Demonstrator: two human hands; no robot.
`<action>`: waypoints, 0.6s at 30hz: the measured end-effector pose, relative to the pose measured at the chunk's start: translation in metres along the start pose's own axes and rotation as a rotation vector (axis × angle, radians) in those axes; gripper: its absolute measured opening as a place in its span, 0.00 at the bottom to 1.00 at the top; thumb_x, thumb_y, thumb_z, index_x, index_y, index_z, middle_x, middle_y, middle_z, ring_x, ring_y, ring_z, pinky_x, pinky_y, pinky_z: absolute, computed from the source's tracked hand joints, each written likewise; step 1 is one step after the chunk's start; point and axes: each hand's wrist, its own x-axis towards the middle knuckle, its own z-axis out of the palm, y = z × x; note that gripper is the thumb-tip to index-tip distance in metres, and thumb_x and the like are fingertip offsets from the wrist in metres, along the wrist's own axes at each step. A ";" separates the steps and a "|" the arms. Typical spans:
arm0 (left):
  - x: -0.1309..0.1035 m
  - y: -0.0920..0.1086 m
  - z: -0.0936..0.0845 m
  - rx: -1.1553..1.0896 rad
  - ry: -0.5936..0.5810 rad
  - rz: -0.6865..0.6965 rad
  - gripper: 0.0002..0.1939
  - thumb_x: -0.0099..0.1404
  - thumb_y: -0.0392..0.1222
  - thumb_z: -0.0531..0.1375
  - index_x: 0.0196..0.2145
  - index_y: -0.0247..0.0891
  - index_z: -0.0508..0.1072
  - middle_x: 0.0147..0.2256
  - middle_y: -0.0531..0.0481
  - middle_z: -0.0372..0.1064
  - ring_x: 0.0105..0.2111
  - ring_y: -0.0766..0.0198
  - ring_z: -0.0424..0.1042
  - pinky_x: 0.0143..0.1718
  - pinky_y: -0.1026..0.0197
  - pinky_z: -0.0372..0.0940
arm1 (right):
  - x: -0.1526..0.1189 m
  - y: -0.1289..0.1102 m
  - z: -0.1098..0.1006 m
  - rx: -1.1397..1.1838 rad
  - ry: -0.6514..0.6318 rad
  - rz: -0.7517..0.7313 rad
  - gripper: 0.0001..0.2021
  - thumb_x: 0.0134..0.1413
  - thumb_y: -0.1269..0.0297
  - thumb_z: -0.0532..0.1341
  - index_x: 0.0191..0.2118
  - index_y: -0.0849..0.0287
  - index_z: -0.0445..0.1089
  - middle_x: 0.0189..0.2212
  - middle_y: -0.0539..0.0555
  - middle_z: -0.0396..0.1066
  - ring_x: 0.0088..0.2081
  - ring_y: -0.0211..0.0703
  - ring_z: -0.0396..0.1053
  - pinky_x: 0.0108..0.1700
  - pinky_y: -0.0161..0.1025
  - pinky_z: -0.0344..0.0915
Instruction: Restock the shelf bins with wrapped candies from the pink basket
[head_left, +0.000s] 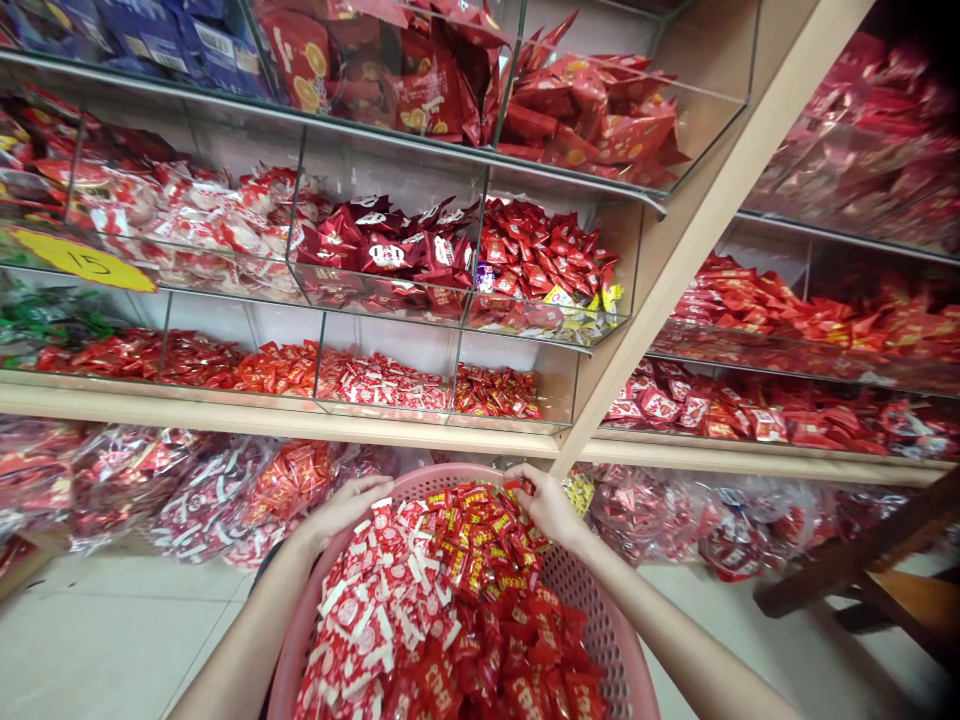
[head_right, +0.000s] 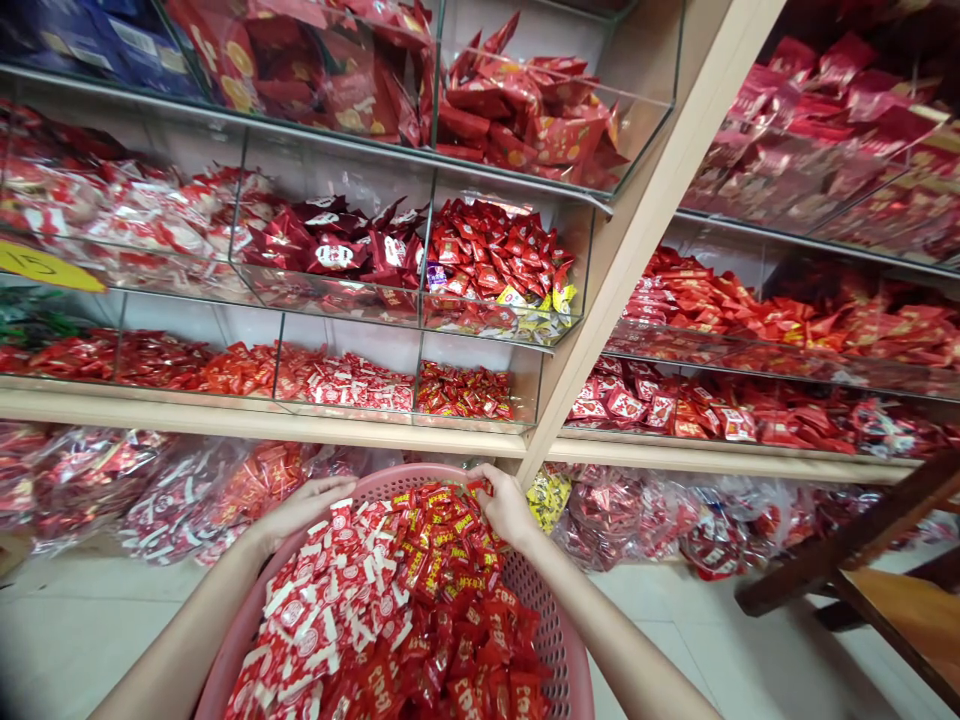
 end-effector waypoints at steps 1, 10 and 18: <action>0.000 -0.001 0.000 -0.005 0.000 0.001 0.25 0.50 0.55 0.60 0.42 0.36 0.72 0.42 0.44 0.72 0.44 0.52 0.69 0.47 0.56 0.60 | 0.000 -0.001 0.001 -0.028 -0.001 -0.015 0.13 0.44 0.72 0.52 0.36 0.56 0.68 0.31 0.50 0.71 0.33 0.41 0.68 0.37 0.38 0.63; 0.001 -0.002 0.000 -0.021 -0.013 -0.015 0.24 0.51 0.54 0.60 0.42 0.37 0.72 0.41 0.46 0.73 0.44 0.53 0.69 0.45 0.58 0.62 | 0.001 -0.004 0.006 -0.229 -0.079 -0.218 0.19 0.45 0.79 0.50 0.41 0.54 0.66 0.38 0.52 0.68 0.40 0.41 0.66 0.43 0.38 0.62; -0.003 0.003 0.002 -0.042 -0.029 -0.029 0.25 0.51 0.55 0.60 0.43 0.36 0.71 0.41 0.45 0.73 0.43 0.53 0.70 0.45 0.57 0.62 | 0.000 -0.006 0.006 0.098 -0.022 -0.143 0.12 0.47 0.72 0.54 0.39 0.56 0.69 0.41 0.54 0.68 0.43 0.43 0.65 0.46 0.43 0.62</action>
